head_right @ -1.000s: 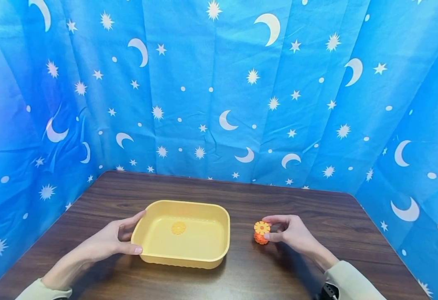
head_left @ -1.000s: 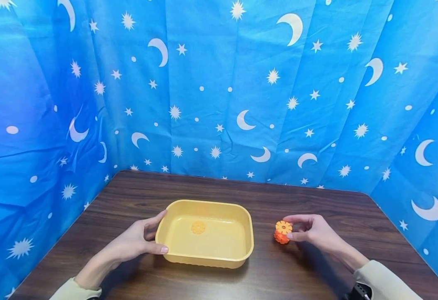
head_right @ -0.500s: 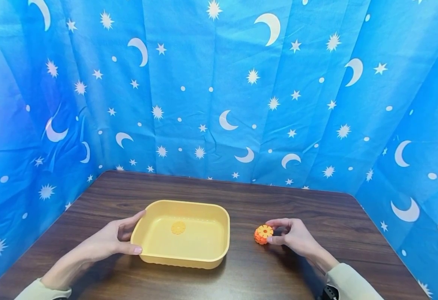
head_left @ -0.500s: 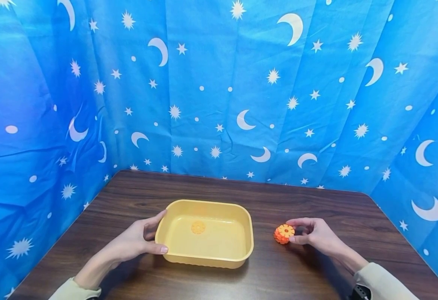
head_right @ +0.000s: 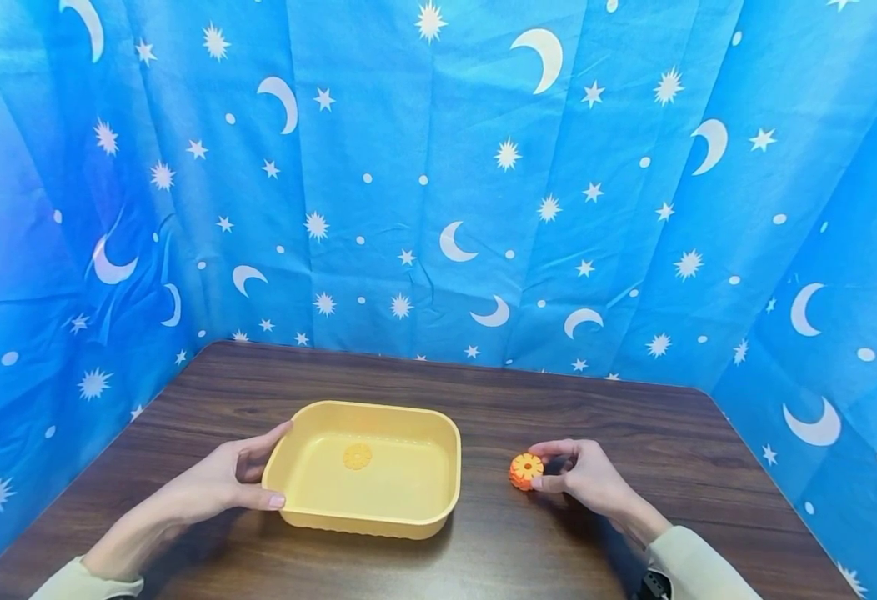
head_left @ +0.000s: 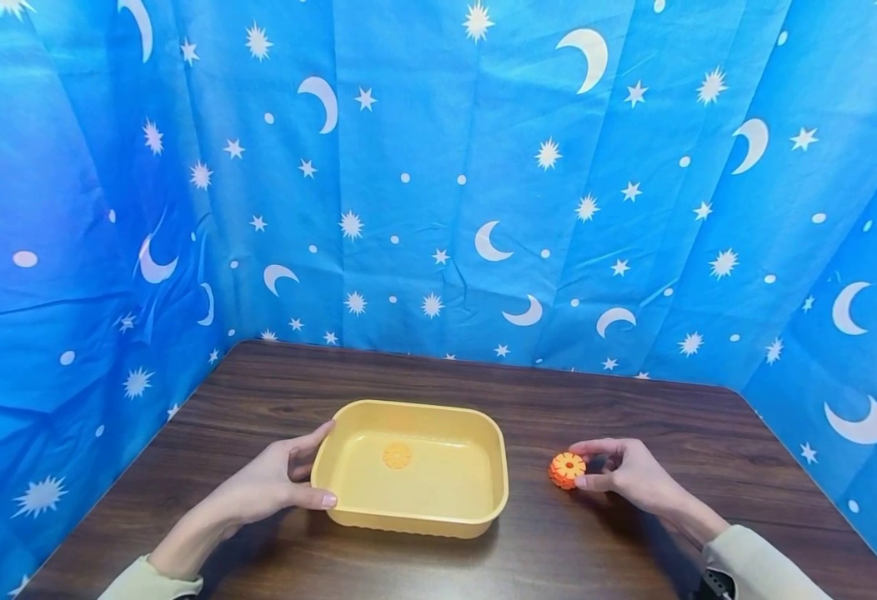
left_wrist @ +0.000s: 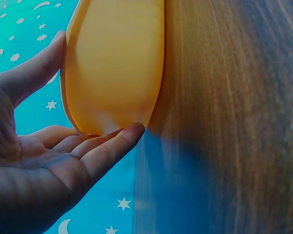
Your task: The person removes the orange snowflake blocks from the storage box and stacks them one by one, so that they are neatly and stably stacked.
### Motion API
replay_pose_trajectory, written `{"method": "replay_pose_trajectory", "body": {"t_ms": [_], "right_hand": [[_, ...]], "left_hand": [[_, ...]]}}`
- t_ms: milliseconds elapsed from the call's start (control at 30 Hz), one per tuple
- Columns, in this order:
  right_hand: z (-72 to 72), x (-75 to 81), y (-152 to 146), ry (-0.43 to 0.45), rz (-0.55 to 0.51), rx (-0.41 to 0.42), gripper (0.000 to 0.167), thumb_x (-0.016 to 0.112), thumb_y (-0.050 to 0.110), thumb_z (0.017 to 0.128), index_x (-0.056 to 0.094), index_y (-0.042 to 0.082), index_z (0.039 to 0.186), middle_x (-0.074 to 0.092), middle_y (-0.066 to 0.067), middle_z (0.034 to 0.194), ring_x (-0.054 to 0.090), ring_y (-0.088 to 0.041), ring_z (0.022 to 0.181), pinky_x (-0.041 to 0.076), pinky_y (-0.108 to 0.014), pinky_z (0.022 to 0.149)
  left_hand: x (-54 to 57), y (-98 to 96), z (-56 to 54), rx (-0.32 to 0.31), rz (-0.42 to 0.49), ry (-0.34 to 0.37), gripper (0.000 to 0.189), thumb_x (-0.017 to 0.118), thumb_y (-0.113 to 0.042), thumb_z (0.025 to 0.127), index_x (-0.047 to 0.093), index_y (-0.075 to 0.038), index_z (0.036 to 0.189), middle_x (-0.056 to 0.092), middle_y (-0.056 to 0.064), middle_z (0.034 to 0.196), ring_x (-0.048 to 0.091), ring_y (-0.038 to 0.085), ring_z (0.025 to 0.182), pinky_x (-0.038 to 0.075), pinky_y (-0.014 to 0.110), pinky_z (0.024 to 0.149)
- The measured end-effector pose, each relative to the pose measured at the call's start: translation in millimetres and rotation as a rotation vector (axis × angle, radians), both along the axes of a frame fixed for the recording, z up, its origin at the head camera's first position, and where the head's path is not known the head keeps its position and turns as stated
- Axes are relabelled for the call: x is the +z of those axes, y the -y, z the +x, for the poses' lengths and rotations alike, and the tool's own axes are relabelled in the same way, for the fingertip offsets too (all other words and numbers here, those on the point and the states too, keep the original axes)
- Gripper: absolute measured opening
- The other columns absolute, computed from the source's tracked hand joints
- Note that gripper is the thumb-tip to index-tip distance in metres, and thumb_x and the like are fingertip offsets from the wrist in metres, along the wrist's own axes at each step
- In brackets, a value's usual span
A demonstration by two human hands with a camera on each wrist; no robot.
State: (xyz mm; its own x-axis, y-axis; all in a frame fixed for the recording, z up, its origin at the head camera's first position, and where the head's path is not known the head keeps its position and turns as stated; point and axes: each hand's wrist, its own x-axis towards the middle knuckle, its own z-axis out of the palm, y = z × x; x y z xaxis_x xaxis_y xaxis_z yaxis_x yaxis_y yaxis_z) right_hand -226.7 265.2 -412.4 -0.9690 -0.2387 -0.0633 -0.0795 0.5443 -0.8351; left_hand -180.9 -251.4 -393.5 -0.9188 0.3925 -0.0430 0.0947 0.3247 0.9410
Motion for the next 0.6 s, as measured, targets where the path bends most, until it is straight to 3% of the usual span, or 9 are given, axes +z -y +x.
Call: {"method": "replay_pose_trajectory", "body": {"t_ms": [267, 600], "right_hand": [[-0.7, 2.9, -2, -0.034, -0.019, 0.020, 0.047, 0.085, 0.010, 0.089, 0.070, -0.004, 0.130, 0.068, -0.014, 0.112, 0.047, -0.020, 0.064, 0.042, -0.027, 0.057], [-8.0, 32.8, 18, -0.146, 0.019, 0.109, 0.044, 0.084, 0.010, 0.088, 0.071, -0.005, 0.127, 0.070, -0.020, 0.113, 0.050, -0.020, 0.065, 0.043, -0.027, 0.055]], "left_hand": [[0.4, 0.0, 0.4, 0.009, 0.003, 0.006, 0.107, 0.089, -0.019, 0.084, 0.023, 0.001, 0.166, 0.028, 0.030, 0.166, 0.045, 0.050, 0.142, 0.051, 0.049, 0.106], [0.1, 0.0, 0.0, 0.031, -0.023, 0.010, 0.107, 0.090, -0.022, 0.084, 0.025, -0.002, 0.166, 0.029, 0.031, 0.166, 0.046, 0.051, 0.141, 0.050, 0.052, 0.107]]}}
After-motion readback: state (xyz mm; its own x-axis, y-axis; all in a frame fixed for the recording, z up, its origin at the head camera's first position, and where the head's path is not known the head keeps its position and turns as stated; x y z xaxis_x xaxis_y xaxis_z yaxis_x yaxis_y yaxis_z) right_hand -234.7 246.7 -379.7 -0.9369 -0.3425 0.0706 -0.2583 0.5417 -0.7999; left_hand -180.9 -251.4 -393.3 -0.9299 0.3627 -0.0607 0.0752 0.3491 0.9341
